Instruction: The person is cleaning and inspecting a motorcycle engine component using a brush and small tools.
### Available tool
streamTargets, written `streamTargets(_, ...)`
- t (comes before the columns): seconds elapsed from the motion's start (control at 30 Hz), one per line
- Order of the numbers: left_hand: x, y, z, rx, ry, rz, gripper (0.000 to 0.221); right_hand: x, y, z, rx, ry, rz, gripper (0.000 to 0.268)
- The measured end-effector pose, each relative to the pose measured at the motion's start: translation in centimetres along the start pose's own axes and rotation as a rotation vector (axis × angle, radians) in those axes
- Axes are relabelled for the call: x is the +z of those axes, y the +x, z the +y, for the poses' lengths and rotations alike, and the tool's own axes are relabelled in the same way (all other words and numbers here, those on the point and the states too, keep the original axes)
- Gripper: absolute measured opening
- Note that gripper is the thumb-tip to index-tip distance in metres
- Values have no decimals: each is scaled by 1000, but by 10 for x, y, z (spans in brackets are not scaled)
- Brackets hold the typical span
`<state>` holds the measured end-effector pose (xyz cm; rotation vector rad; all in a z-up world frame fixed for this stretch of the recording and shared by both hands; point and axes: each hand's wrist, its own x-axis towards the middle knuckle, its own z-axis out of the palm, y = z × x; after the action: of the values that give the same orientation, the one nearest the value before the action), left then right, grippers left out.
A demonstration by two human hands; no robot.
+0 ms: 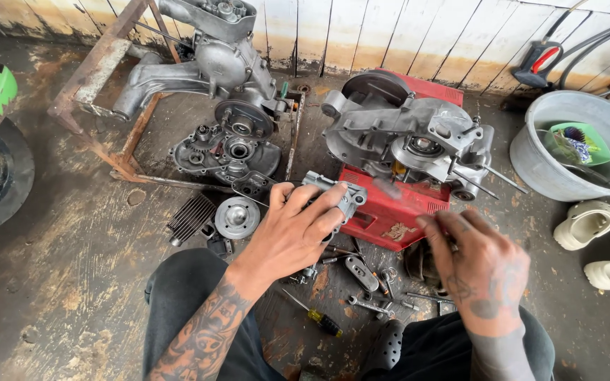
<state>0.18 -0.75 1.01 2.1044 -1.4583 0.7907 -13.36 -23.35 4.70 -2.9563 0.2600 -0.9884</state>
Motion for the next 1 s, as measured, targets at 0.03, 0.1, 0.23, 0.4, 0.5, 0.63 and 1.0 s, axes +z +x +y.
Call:
streamTargets(0.03,-1,-1,1,-3,-1,0,42,-5,2,-3,-2,0,-3,24)
streamTargets(0.1,-2,0,1,6,13,9,43,-14,8,-8,46,297,-25,15)
streamTargets(0.23,0,-4,-3,-7,22,16,48,-17,4,-19,71,382,-86,21)
streamTargets(0.4,4,-9,-12,-39,60,-21,58,-25,1,-14,103,256,-128,22)
streamTargets(0.5,6,-6,-5,-26,59,8,43,-17,-1,-24,17,246,-88,20)
streamTargets(0.63,7,-4,0,6,44,8,42,-13,8,-20,77,304,-99,19)
streamTargets(1.0,25,-3,10,290,84,170,64,59,0,27,268,1319,-517,47)
